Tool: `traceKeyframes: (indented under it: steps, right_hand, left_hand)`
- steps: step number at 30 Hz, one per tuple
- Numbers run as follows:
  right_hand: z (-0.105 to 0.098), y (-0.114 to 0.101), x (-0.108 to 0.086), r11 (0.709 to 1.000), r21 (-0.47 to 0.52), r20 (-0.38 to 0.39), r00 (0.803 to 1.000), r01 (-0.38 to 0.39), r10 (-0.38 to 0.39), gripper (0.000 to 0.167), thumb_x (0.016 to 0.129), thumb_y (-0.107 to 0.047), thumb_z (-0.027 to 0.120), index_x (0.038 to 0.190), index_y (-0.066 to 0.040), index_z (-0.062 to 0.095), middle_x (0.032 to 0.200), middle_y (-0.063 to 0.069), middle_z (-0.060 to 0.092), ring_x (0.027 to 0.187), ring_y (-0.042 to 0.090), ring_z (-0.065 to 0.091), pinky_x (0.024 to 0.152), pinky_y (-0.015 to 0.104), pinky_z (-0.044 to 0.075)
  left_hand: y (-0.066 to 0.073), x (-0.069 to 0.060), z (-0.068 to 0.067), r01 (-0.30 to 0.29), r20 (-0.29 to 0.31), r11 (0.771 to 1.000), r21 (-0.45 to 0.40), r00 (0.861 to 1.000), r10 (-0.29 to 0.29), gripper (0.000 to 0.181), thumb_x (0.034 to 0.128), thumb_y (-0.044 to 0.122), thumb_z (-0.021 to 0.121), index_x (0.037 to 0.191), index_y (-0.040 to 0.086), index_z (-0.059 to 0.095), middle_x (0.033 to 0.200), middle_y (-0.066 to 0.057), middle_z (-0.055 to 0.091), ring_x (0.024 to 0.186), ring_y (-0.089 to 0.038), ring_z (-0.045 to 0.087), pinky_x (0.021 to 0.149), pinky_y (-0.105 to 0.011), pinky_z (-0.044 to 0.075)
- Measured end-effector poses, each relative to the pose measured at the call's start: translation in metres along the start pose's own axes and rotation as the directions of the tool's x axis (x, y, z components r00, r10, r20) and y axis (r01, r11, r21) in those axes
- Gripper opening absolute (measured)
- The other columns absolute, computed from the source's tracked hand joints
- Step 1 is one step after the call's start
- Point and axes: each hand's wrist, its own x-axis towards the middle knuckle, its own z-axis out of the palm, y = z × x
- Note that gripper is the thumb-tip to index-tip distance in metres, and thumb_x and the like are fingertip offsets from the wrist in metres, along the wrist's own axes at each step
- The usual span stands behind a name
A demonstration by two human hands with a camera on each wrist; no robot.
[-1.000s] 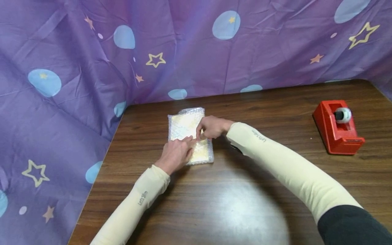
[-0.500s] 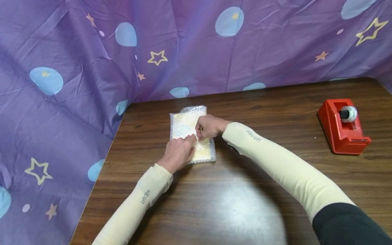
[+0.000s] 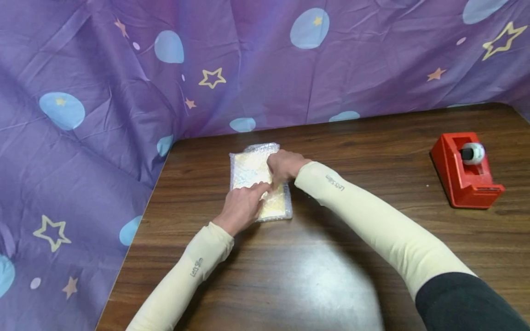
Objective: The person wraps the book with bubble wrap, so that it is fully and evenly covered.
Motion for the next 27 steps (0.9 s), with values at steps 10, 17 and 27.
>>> traceKeyframes:
  steps: [10,17,27]
  right_hand:
    - [-0.008,0.009,-0.003,1.000,0.011,0.073,0.997,0.007,-0.008,0.047,0.069,-0.055,0.087,0.079,-0.015,0.065,0.069,-0.002,0.068,0.077,0.020,0.068,0.066,0.031,0.053]
    - [-0.008,0.023,-0.001,0.979,0.203,0.139,0.989,0.012,-0.041,0.032,0.078,-0.032,0.086,0.086,-0.011,0.063,0.060,-0.003,0.071,0.079,0.020,0.075,0.089,0.031,0.052]
    - [0.003,0.034,0.006,0.969,0.246,0.095,0.995,0.018,-0.042,0.036,0.075,-0.034,0.089,0.081,-0.010,0.062,0.060,-0.004,0.070,0.073,0.018,0.073,0.076,0.026,0.049]
  left_hand:
    - [0.000,0.001,-0.001,0.037,0.054,0.999,-0.002,0.998,-0.037,0.026,0.0894,0.014,0.072,0.114,0.018,0.068,0.117,-0.012,0.076,0.063,-0.028,0.069,0.049,-0.038,0.054]
    - [0.002,0.004,-0.004,0.078,0.123,0.997,0.021,0.989,-0.080,0.028,0.0926,0.017,0.070,0.119,0.024,0.071,0.128,-0.011,0.071,0.074,-0.030,0.074,0.054,-0.039,0.057]
    - [0.002,0.004,-0.005,0.085,0.129,0.996,0.030,0.988,-0.088,0.025,0.0933,0.015,0.068,0.116,0.025,0.073,0.126,-0.011,0.072,0.069,-0.028,0.072,0.052,-0.038,0.056]
